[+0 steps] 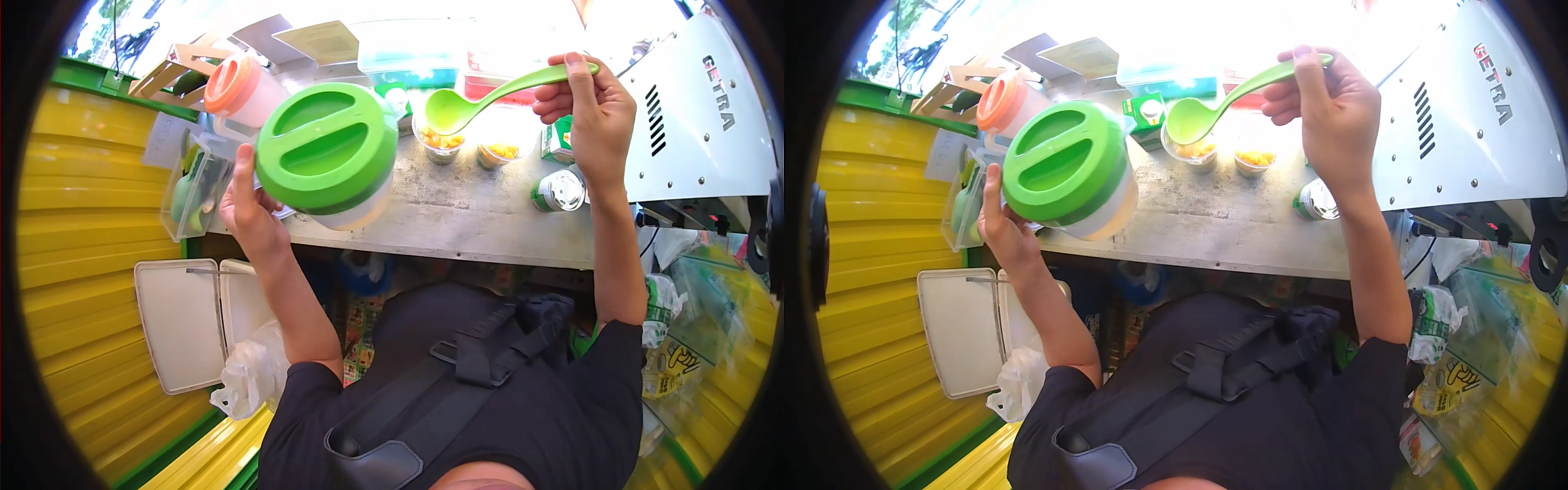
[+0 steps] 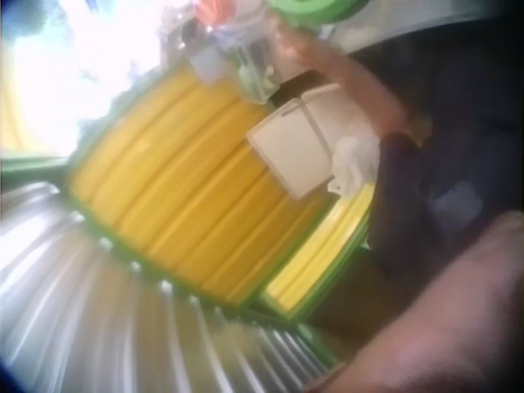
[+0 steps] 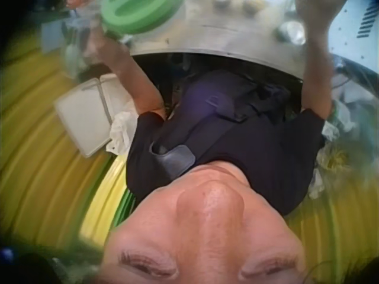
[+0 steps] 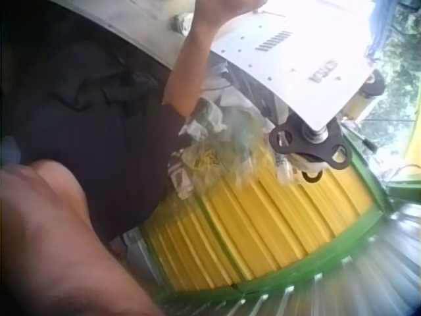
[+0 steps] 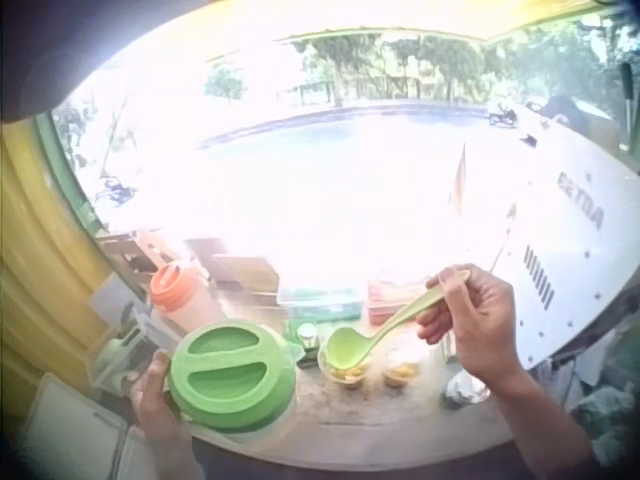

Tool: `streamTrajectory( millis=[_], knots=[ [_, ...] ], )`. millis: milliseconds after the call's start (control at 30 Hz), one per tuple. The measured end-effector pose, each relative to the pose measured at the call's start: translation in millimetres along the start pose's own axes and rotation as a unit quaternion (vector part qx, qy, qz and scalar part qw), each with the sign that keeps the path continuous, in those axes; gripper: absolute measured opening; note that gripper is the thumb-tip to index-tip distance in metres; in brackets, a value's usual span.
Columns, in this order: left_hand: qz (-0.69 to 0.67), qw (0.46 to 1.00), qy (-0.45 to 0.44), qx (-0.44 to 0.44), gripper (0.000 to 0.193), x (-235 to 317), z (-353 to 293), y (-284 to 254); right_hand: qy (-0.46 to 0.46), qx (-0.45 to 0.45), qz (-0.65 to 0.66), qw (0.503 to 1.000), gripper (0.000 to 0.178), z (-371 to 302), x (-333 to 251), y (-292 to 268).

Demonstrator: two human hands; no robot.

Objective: The person scrapes pieces of fruit into plastic cups using a spoon, adds liquid from various containers, and tops the cups with a red sauce.

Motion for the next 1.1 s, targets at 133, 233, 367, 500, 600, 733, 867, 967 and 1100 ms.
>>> streamTrajectory(
  millis=[133, 233, 367, 500, 600, 733, 867, 967, 1100],
  knots=[
    [0.063, 0.994, 0.038, -0.079, 0.03, 3.1, -16.9, 36.2, 0.0, -0.022, 0.024, 0.999, 0.03, 1.5, 12.8, -3.0],
    [0.114, 0.987, 0.061, -0.089, 0.033, 12.4, -27.4, 60.7, 0.006, -0.032, 0.046, 0.998, 0.03, 4.3, 21.9, -2.8],
    [0.143, 0.981, 0.083, -0.101, 0.032, 16.2, -32.9, 76.4, 0.027, -0.04, 0.06, 0.997, 0.031, 9.2, 33.4, -6.3],
    [0.189, 0.968, 0.113, -0.117, 0.038, 20.4, -33.5, 85.7, 0.038, -0.048, 0.066, 0.996, 0.033, 11.2, 38.0, -9.9],
    [0.23, 0.954, 0.132, -0.138, 0.043, 22.3, -31.5, 90.9, 0.046, -0.052, 0.073, 0.995, 0.033, 13.4, 43.6, -11.9],
    [0.238, 0.948, 0.163, -0.138, 0.046, 22.4, -30.9, 100.3, 0.045, -0.051, 0.079, 0.995, 0.032, 15.5, 46.1, -14.9],
    [0.28, 0.934, 0.175, -0.138, 0.047, 22.8, -30.2, 104.3, 0.054, -0.051, 0.081, 0.994, 0.033, 15.8, 50.0, -15.1],
    [0.292, 0.93, 0.178, -0.134, 0.047, 23.7, -30.2, 105.6, 0.052, -0.05, 0.081, 0.994, 0.033, 16.5, 50.3, -16.0],
    [0.299, 0.93, 0.171, -0.13, 0.048, 20.4, -28.0, 101.3, 0.05, -0.049, 0.08, 0.994, 0.033, 17.6, 50.1, -16.3]
  ],
)
Point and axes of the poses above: each hand's wrist, its own z-axis towards the middle knuckle, its own y-axis out of the palm, x = y × z, the point moved 6 cm from there along z, towards the middle knuckle, and after that the axes turned 13 degrees about y, right-handed, at the moved point
